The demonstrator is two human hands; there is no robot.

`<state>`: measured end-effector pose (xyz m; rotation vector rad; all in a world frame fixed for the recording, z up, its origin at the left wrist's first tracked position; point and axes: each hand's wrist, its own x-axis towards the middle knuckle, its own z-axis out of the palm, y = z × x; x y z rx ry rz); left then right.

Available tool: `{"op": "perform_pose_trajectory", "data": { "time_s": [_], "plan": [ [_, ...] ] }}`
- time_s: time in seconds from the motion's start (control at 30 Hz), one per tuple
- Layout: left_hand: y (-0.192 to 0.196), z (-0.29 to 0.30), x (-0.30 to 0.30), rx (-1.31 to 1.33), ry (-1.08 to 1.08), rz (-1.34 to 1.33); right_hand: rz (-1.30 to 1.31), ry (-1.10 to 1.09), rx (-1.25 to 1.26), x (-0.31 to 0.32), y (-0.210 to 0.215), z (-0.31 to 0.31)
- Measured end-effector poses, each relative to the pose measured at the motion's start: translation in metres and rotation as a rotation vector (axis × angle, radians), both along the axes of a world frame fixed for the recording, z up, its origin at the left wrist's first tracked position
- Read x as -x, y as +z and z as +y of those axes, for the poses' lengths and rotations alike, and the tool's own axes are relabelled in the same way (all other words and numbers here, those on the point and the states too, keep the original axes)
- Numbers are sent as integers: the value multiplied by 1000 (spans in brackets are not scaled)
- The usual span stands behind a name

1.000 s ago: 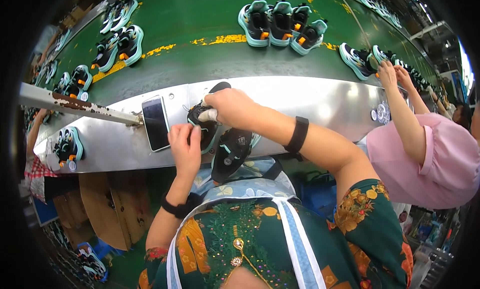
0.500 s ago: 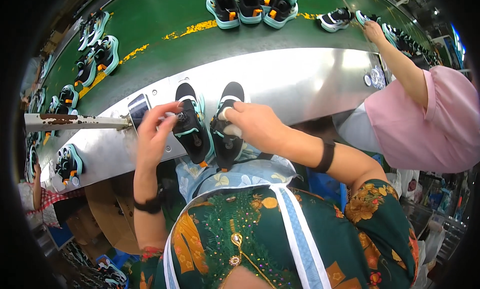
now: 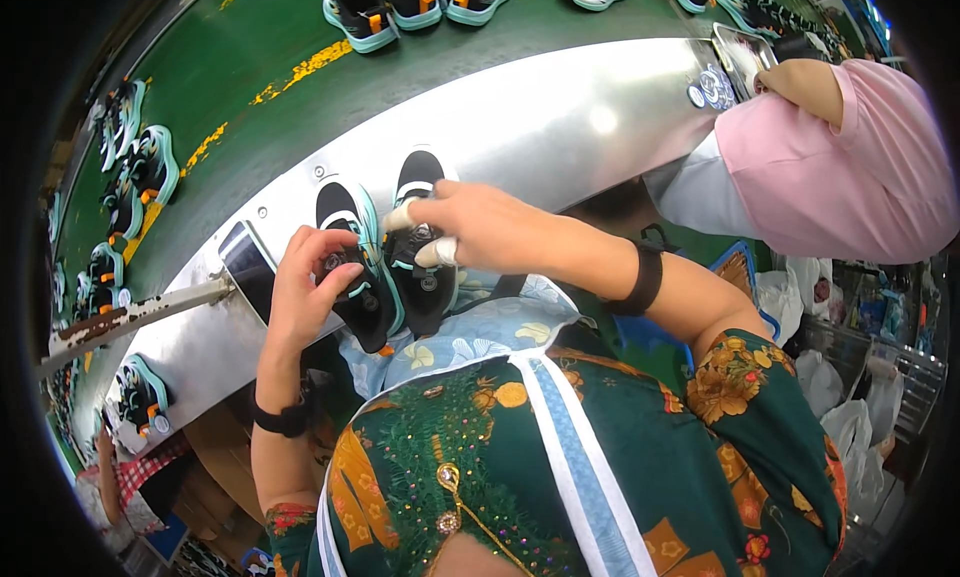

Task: Wiping and inspecting manufactured sneakers on a production line.

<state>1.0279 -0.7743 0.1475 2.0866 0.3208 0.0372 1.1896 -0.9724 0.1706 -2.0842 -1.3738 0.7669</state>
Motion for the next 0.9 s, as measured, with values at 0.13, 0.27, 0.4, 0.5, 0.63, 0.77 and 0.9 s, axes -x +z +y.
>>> {"op": "perform_pose_trajectory", "data": {
  "time_s": [0.13, 0.27, 0.4, 0.5, 0.63, 0.77, 0.9],
  "plan": [
    [-5, -12, 1, 41, 95, -48, -136, -96, -161, 14, -20, -3],
    [-11, -17, 5, 153, 108, -32, -224, -110, -88, 3, -15, -5],
    [-20, -28, 8, 149, 217, -98, -151, -56, -269, 9, -20, -13],
    [-22, -32, 7, 148, 260, -114, -184, -156, -13, 8, -15, -15],
    [-26, -35, 8, 267, 286, -131, -96, -43, -167, 3, -8, -22],
    [-26, -32, 11, 390, 245, -122, -201, -110, -46, 1, -11, -23],
    [-27, -34, 8, 463, 231, -87, -37, -58, -101, -13, 3, -24]
  ]
}}
